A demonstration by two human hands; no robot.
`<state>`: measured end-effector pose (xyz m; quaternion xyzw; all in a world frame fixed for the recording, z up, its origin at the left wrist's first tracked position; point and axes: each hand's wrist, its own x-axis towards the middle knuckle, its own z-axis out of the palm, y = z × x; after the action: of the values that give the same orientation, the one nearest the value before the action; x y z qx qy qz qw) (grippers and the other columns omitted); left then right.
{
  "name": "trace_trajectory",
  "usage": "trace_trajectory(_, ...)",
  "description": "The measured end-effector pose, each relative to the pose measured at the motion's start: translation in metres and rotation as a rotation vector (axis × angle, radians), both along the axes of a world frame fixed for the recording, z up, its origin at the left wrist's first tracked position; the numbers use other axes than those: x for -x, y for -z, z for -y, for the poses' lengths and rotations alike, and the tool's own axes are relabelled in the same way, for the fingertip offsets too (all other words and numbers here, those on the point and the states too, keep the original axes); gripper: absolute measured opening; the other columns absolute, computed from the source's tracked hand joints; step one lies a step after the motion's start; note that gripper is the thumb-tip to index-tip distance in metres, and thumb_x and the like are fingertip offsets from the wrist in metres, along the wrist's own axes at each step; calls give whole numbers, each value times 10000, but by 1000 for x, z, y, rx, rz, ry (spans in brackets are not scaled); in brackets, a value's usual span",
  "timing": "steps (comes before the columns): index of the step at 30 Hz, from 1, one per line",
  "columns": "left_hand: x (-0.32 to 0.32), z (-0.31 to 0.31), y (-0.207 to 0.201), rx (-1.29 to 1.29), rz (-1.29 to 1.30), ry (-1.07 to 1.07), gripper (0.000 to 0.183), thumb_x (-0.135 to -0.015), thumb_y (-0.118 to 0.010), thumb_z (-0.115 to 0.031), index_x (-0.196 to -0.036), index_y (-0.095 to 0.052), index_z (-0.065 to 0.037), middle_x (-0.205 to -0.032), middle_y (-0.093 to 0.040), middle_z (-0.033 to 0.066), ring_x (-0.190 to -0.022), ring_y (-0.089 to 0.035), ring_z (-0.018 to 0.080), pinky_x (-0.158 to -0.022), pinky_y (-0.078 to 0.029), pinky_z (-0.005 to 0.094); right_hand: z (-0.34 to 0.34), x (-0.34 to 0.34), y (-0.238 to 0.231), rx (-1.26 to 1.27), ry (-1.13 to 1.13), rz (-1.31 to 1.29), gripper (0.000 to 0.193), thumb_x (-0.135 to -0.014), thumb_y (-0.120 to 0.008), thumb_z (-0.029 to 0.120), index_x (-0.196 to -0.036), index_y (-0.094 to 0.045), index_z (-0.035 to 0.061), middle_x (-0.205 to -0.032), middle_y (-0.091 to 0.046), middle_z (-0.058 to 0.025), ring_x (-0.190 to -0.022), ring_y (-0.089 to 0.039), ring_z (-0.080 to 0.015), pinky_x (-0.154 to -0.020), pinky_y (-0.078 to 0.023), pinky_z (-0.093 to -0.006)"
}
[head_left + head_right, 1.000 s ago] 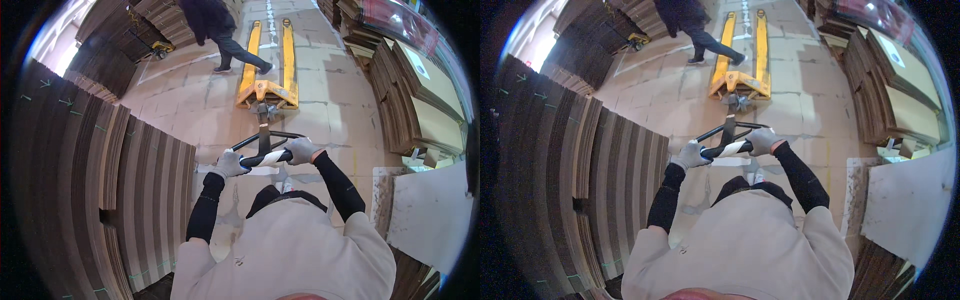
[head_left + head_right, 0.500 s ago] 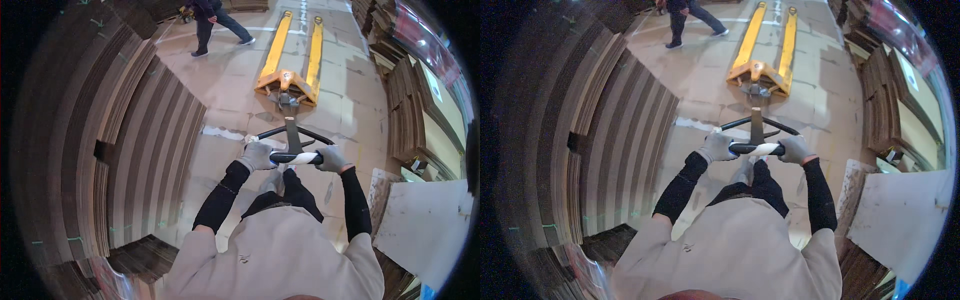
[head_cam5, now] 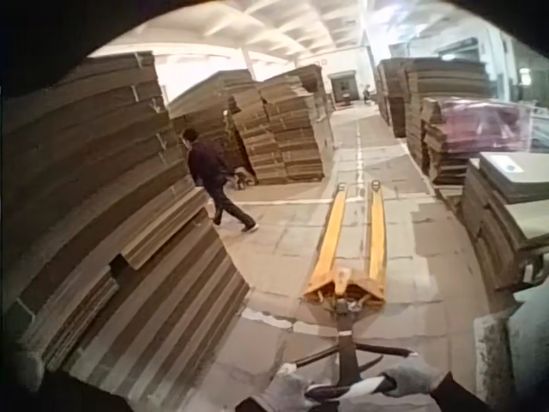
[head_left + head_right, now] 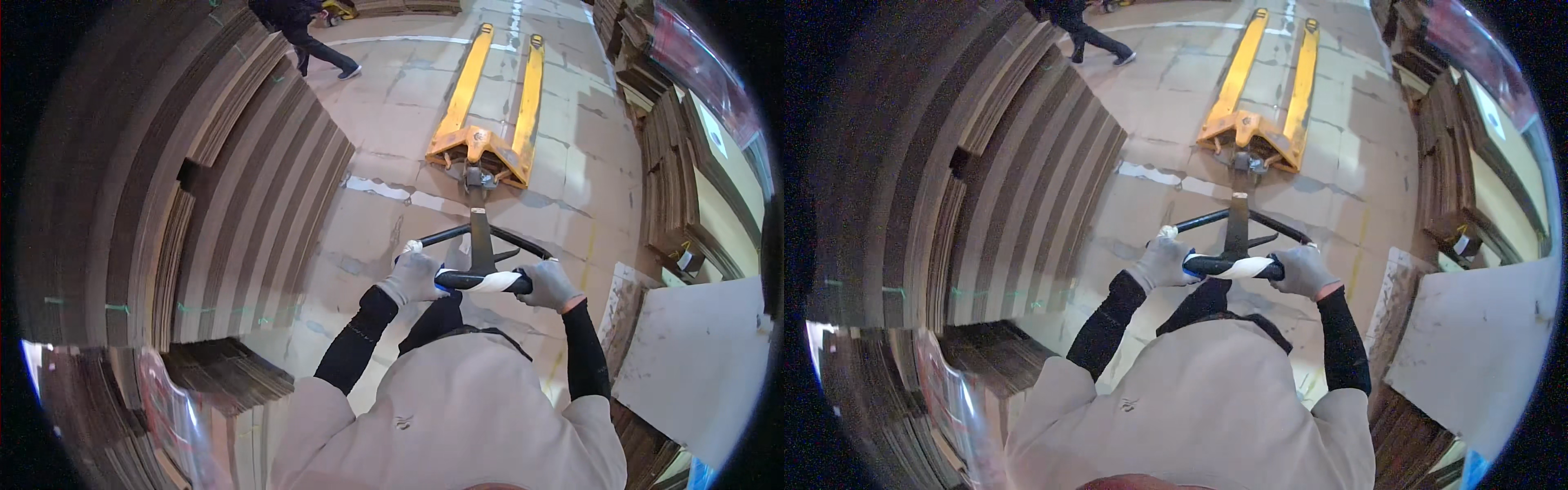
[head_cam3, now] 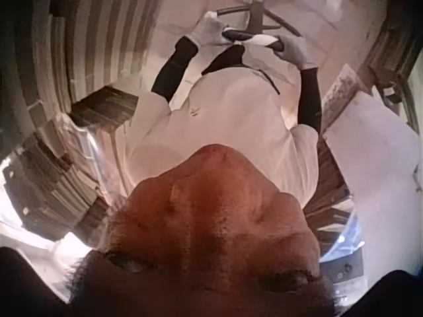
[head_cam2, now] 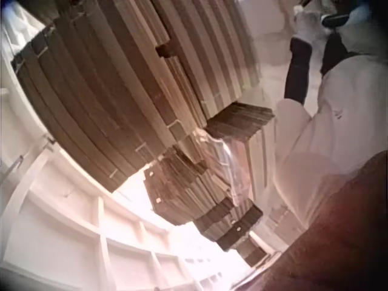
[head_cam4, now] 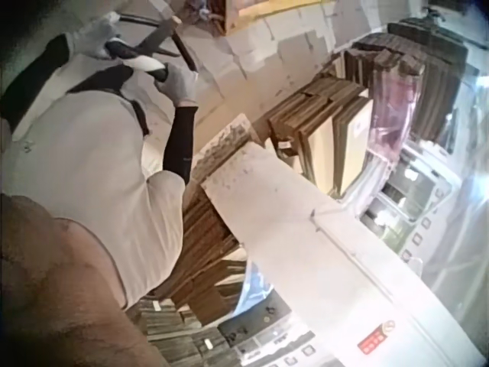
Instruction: Operating a manual pallet jack to transport materials within a warehouse storage area.
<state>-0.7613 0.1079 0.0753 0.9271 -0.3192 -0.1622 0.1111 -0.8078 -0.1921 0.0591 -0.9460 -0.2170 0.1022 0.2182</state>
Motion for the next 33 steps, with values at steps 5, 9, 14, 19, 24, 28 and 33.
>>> trace_trajectory(5, 70, -14, -4, 86, 97, 29, 383, -548, -710, -457, -696, -621, -115, -710, -608, 182, -790, -567, 388, -767, -428, 450, -11, 60, -17, -34, -21, 34, 274, -591, -675, 282, -811, -620, 130, -660, -611, -104, -620, -610, -278, -593, -469, -391)
trace_trajectory(9, 121, -16, -18, 176, 109, 36, 365, -545, -735, -408, -734, -612, -121, -683, -602, 144, -750, -563, 376, -715, -436, 440, -4, 113, -27, -138, 2, 116, 306, -571, -684, 272, -826, -622, 115, -655, -608, -104, -622, -604, -285, -600, -467, -385)
trace_trajectory(14, 173, -26, -26, 306, 104, 125, 297, -590, -725, -343, -750, -608, -122, -689, -599, 102, -660, -572, 316, -638, -446, 399, -8, 177, -54, -137, 82, 106, 432, -513, -731, 226, -914, -615, 115, -813, -629, -86, -774, -600, -283, -701, -458, -364)
trace_trajectory(19, 231, -23, -36, 531, 84, 180, 279, -632, -706, -252, -856, -615, -113, -727, -604, 89, -656, -581, 294, -606, -452, 368, -1, 241, -66, -219, 136, 181, 474, -496, -737, 201, -941, -611, 99, -842, -626, -92, -798, -595, -289, -719, -458, -362)
trace_trajectory(24, 300, -27, -49, 571, 86, 233, 379, -620, -708, -213, -960, -600, -86, -788, -609, 89, -712, -590, 291, -638, -464, 361, -5, 324, -70, -199, 221, 178, 513, -486, -738, 192, -969, -605, 79, -883, -623, -103, -850, -589, -290, -756, -451, -357)
trace_trajectory(28, 352, -48, -40, 664, 19, 257, 480, -579, -733, -236, -1005, -587, -71, -857, -604, 111, -748, -592, 296, -674, -475, 369, -16, 390, -79, -193, 300, 177, 519, -490, -735, 171, -979, -600, 63, -864, -604, -104, -832, -575, -288, -758, -439, -351)
trace_trajectory(33, 393, -65, -47, 637, 119, 219, 486, -566, -729, -201, -1017, -587, -89, -877, -601, 134, -800, -590, 299, -720, -476, 380, -27, 437, -94, -148, 329, 214, 554, -477, -739, 157, -994, -585, 32, -861, -581, -123, -832, -553, -306, -764, -433, -367)
